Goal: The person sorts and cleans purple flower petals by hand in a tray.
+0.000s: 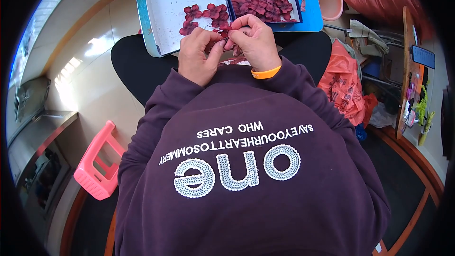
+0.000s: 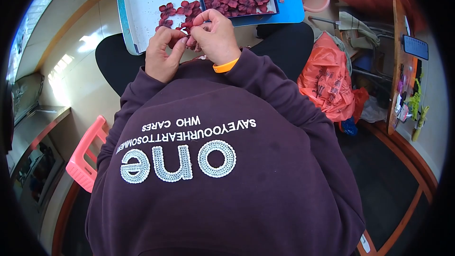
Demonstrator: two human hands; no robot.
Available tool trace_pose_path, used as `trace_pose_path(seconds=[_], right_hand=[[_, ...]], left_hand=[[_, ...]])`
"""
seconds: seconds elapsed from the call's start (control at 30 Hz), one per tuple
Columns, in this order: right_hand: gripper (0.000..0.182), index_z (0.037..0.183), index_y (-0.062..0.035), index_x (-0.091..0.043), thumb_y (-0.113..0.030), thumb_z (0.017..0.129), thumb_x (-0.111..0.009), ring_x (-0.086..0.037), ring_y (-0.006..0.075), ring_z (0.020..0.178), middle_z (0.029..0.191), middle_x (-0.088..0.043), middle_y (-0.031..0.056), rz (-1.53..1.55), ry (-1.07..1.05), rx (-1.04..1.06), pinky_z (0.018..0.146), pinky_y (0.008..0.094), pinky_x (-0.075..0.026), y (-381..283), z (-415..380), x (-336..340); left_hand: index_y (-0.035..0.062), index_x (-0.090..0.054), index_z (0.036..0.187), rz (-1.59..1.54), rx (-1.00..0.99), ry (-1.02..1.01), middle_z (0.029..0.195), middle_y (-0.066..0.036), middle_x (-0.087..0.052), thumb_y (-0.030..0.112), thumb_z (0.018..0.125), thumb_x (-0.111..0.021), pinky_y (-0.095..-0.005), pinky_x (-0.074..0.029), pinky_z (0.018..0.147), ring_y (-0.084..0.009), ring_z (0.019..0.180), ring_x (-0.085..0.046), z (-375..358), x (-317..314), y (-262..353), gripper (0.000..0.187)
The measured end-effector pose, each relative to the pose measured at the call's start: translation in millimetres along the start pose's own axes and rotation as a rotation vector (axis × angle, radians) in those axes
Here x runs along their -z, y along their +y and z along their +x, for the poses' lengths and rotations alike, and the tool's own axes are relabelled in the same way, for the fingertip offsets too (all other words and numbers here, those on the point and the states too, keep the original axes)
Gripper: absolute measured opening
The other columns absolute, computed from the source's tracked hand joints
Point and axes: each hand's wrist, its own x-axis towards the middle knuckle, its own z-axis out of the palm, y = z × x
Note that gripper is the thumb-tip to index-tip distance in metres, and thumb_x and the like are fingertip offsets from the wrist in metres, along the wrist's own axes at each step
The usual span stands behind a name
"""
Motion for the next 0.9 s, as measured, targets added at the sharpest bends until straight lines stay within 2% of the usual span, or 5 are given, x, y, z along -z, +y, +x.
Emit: trace_pose_path(seconds=[0.23,0.37,0.53,0.73,0.9], right_hand=[[0.013,0.091,-0.0014,-0.052,-0.001,0.079,-0.057,-0.053,0.0119,0.061,0.077,-0.057,0.0075,-0.184,0.028,0.057,0.057,0.0198,-0.044,12.3,5.8,3.2],[0.012,0.090,-0.0019,-0.054,-0.002,0.079,-0.058,-0.052,0.0150,0.074,0.088,-0.056,0.0070,-0.632,0.168,0.776,0.068,0.0242,-0.043,7.9,6.0,5.5],[0.013,0.089,-0.0021,-0.057,0.001,0.076,-0.058,-0.051,0.0176,0.081,0.091,-0.055,0.0065,-0.695,-0.046,0.999,0.073,0.0256,-0.041,4.1,9.7,-0.9],[0.017,0.089,-0.0022,-0.058,0.005,0.073,-0.057,-0.050,0.0178,0.082,0.092,-0.055,0.0067,-0.513,0.076,0.963,0.074,0.0253,-0.041,1.6,8.0,-7.0],[0.020,0.088,-0.0033,-0.060,0.007,0.072,-0.054,-0.050,0.0194,0.087,0.101,-0.052,0.0082,-0.614,0.017,0.935,0.076,0.0251,-0.041,-1.3,7.3,8.6]], left_hand=[[0.0021,-0.061,0.078,-0.412,0.403,0.043,0.069,-0.002,-0.055,0.005,0.077,-0.057,-0.0205,-0.038,0.057,-0.0100,0.061,-0.047,3.1,-0.2,5.3,0.005],[0.0012,-0.061,0.074,-0.495,0.667,0.059,0.063,-0.003,-0.056,0.007,0.077,-0.057,-0.0210,-0.038,0.054,-0.0098,0.058,-0.047,7.6,3.5,-6.1,0.007],[0.0012,-0.061,0.073,-0.411,0.588,-0.064,0.061,-0.003,-0.056,0.008,0.078,-0.055,-0.0203,-0.038,0.054,-0.0101,0.056,-0.046,6.6,4.0,-1.9,0.010],[0.0006,-0.061,0.073,-0.380,0.580,-0.081,0.063,-0.005,-0.056,0.008,0.079,-0.053,-0.0202,-0.039,0.052,-0.0105,0.056,-0.047,9.4,7.6,-0.5,0.013],[0.0000,-0.062,0.078,-0.693,0.878,-0.034,0.070,-0.005,-0.059,0.008,0.083,-0.052,-0.0212,-0.042,0.054,-0.0115,0.057,-0.049,16.9,19.5,0.0,0.013]])
